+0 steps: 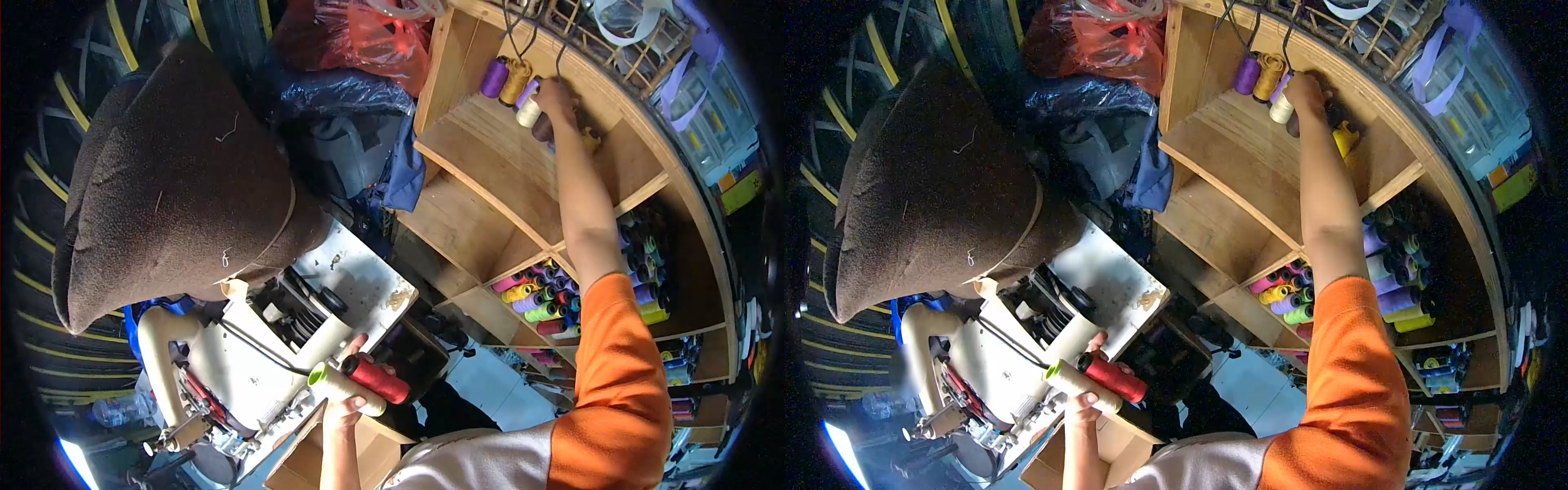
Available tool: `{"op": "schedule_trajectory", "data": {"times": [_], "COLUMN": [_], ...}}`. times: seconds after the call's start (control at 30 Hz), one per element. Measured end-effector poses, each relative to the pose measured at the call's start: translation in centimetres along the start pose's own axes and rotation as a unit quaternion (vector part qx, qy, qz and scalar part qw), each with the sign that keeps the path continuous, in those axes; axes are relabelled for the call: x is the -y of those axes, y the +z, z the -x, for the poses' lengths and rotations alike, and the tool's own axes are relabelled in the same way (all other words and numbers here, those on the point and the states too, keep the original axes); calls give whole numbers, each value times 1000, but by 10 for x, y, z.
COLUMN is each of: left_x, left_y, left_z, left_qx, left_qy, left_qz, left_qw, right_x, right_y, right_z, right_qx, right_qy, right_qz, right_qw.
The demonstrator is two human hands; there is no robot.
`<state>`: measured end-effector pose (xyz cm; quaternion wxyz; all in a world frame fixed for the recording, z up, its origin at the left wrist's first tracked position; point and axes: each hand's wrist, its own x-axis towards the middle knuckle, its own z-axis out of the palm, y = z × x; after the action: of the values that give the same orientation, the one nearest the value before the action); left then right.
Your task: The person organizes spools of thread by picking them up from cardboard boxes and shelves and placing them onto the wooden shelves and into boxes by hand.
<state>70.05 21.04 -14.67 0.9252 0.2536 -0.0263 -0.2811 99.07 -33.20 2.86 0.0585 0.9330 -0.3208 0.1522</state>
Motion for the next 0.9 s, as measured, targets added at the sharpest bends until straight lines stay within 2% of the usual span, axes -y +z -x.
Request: {"op": "schedule_trajectory", "data": {"times": [0.03, 0.13, 0.23, 0.3, 0.33, 0.37, 0.4, 0.47, 0.5, 0.57, 0.6, 0.67, 0.7, 0.9], "left_x": [-1, -2, -3, 0, 2, 3, 5, 3, 5, 4, 4, 9, 10, 6], "left_y": [2, 11, 21, 27, 31, 35, 32, 40, 37, 44, 47, 46, 47, 66], "left_z": [-2, -3, -14, -23, -28, -33, -39, -47, -52, -61, -65, -70, -72, -71], "left_qx": [-9, -44, -70, -85, -104, -123, -107, -130, -126, -92, -76, -51, -39, 3], "left_qy": [3, 5, 1, 18, 23, 28, 19, 15, 15, 32, 40, 30, 25, 16], "left_qz": [-6, -16, -60, -91, -92, -93, -86, -94, -101, -160, -189, -137, -110, -147], "left_qw": [1000, 999, 996, 992, 990, 988, 990, 987, 987, 982, 978, 989, 993, 989], "right_x": [5, 5, 27, 47, 56, 70, 77, 85, 90, 98, 100, 97, 94, 80], "right_y": [-7, -9, -22, -29, -36, -38, -42, -40, -40, -47, -42, -43, -40, -30], "right_z": [5, 8, 38, 96, 133, 177, 212, 278, 306, 342, 360, 372, 375, 379], "right_qx": [-3, -117, -125, -64, -21, 36, 294, 444, 494, 492, 456, 404, 411, 437], "right_qy": [6, -77, 6, -100, -228, -312, -299, -356, -355, -353, -353, -370, -361, -302], "right_qz": [-1, -46, -174, -337, -343, -398, -510, -432, -462, -468, -500, -510, -512, -559], "right_qw": [1000, 989, 977, 934, 911, 862, 751, 700, 646, 644, 646, 663, 663, 637]}}
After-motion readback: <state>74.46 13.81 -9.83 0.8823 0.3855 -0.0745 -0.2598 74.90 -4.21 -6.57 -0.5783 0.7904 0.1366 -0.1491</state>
